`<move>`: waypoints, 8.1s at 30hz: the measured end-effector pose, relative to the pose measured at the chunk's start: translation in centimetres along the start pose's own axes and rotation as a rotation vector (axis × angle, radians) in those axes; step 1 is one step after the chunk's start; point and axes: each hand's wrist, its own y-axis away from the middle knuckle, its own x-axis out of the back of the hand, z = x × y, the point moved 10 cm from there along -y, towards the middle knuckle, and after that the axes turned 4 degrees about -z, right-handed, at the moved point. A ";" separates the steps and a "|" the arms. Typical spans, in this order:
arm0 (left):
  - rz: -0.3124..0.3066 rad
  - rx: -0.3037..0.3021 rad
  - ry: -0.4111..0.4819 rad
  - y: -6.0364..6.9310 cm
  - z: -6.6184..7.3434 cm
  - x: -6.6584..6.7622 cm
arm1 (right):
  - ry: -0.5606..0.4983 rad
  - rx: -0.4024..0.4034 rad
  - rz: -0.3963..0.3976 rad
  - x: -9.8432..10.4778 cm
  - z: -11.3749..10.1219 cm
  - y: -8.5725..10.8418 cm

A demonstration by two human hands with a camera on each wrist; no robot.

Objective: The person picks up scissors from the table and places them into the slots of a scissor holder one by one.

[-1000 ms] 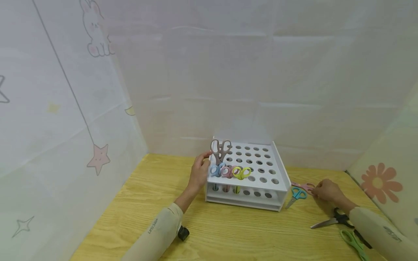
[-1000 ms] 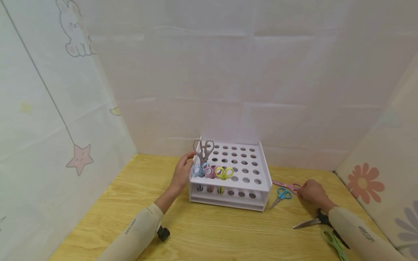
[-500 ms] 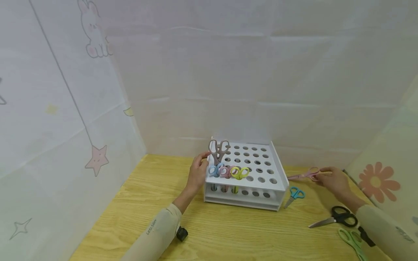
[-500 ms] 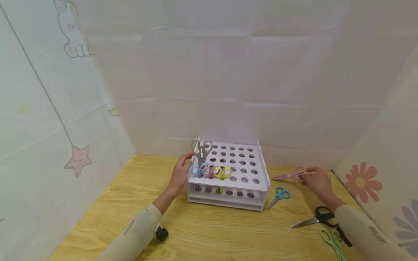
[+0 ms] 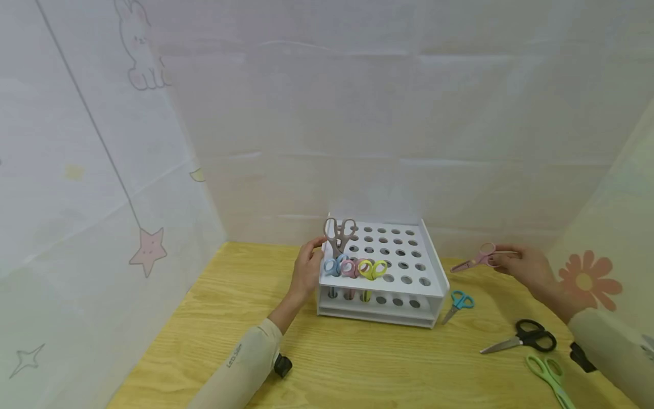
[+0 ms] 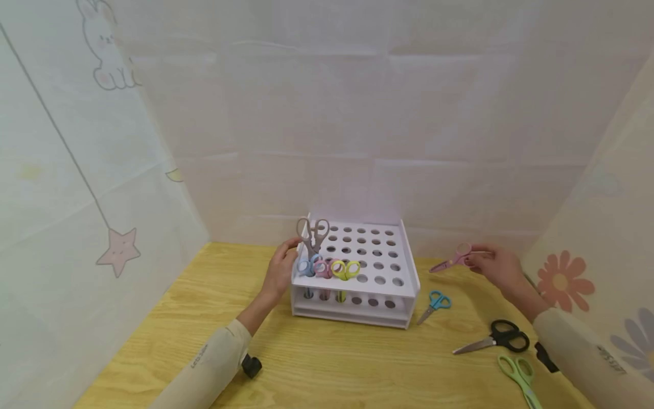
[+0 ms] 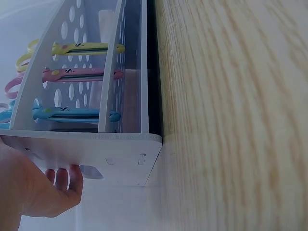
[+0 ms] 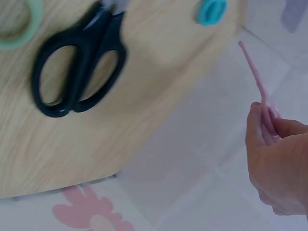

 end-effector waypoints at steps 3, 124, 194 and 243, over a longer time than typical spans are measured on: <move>0.005 -0.005 0.010 0.0 0.1 0.0 | -0.109 -0.006 -0.023 0.2 -1.0 0.2; -0.004 0.016 0.029 -0.5 -1.1 1.5 | 0.092 0.368 -0.072 -7.4 -13.1 3.0; -0.005 -0.001 0.027 -0.7 -0.9 1.3 | 0.443 -0.071 -0.094 -10.5 2.3 -0.8; -0.017 0.015 0.028 -0.7 -1.5 1.4 | 0.371 0.260 -0.018 -7.0 -5.1 1.5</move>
